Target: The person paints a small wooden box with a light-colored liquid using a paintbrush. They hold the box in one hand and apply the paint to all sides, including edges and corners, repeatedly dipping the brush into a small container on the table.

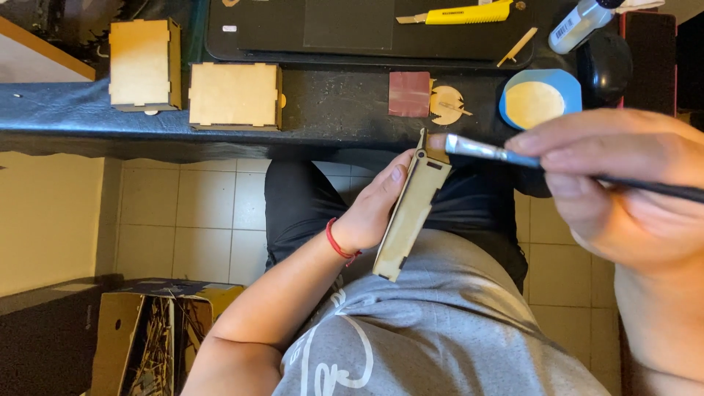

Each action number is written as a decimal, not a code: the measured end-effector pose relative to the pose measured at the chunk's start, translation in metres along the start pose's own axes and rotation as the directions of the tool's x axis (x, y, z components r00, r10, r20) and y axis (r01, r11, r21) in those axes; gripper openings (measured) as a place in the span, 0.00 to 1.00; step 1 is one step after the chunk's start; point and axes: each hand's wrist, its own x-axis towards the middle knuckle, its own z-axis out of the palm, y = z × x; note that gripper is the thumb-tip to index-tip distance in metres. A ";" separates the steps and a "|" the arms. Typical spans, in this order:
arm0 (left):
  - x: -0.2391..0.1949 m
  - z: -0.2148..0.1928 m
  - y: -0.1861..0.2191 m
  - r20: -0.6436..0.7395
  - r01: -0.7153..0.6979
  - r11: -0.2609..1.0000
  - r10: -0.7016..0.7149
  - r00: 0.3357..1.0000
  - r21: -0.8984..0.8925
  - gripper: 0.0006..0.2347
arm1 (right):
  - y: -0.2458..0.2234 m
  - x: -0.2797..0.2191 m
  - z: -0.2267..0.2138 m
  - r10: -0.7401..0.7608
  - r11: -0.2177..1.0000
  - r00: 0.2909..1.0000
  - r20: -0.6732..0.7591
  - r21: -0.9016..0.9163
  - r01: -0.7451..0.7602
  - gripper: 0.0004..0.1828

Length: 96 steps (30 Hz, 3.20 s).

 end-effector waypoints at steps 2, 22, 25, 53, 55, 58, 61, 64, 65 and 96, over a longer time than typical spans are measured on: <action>0.001 0.003 0.004 0.038 -0.045 0.999 0.045 0.998 -0.008 0.27 | 0.011 -0.018 0.001 0.064 0.983 0.997 0.052 0.168 -0.071 0.08; 0.021 0.017 0.028 -0.149 -0.077 0.982 0.051 0.987 -0.172 0.20 | 0.004 -0.021 0.013 -0.295 0.955 0.955 0.000 0.030 0.295 0.04; 0.031 0.022 0.040 -0.053 -0.279 0.956 0.275 0.960 -0.088 0.19 | -0.001 -0.005 0.008 -0.249 0.964 0.963 -0.107 -0.120 0.236 0.10; 0.061 0.049 0.101 -0.254 -0.240 0.960 0.271 0.929 0.144 0.18 | 0.001 0.016 -0.011 -0.412 0.911 0.910 -0.048 -0.052 0.410 0.05; 0.058 0.048 0.102 -0.272 -0.221 0.958 0.265 0.925 0.184 0.19 | -0.005 0.012 -0.009 -0.368 0.930 0.929 0.019 -0.007 0.369 0.03; 0.057 0.046 0.097 -0.259 -0.233 0.953 0.279 0.925 0.195 0.18 | 0.002 0.013 -0.012 -0.358 0.934 0.934 -0.002 0.007 0.358 0.04; 0.053 0.047 0.093 -0.162 -0.330 0.932 0.352 0.922 0.148 0.19 | 0.011 0.021 -0.016 -0.418 0.909 0.899 -0.129 -0.054 0.414 0.06; 0.049 0.048 0.095 -0.130 -0.367 0.927 0.374 0.918 0.077 0.19 | 0.007 0.014 -0.012 -0.502 0.863 0.858 -0.109 -0.121 0.490 0.07; 0.048 0.047 0.096 -0.160 -0.317 0.941 0.333 0.929 0.116 0.20 | 0.004 0.007 -0.011 -0.454 0.890 0.889 -0.052 -0.066 0.451 0.05; 0.066 0.048 0.083 -0.297 -0.125 0.982 0.079 0.952 -0.138 0.20 | -0.018 -0.006 -0.011 -0.294 0.945 0.928 0.229 -0.076 0.318 0.04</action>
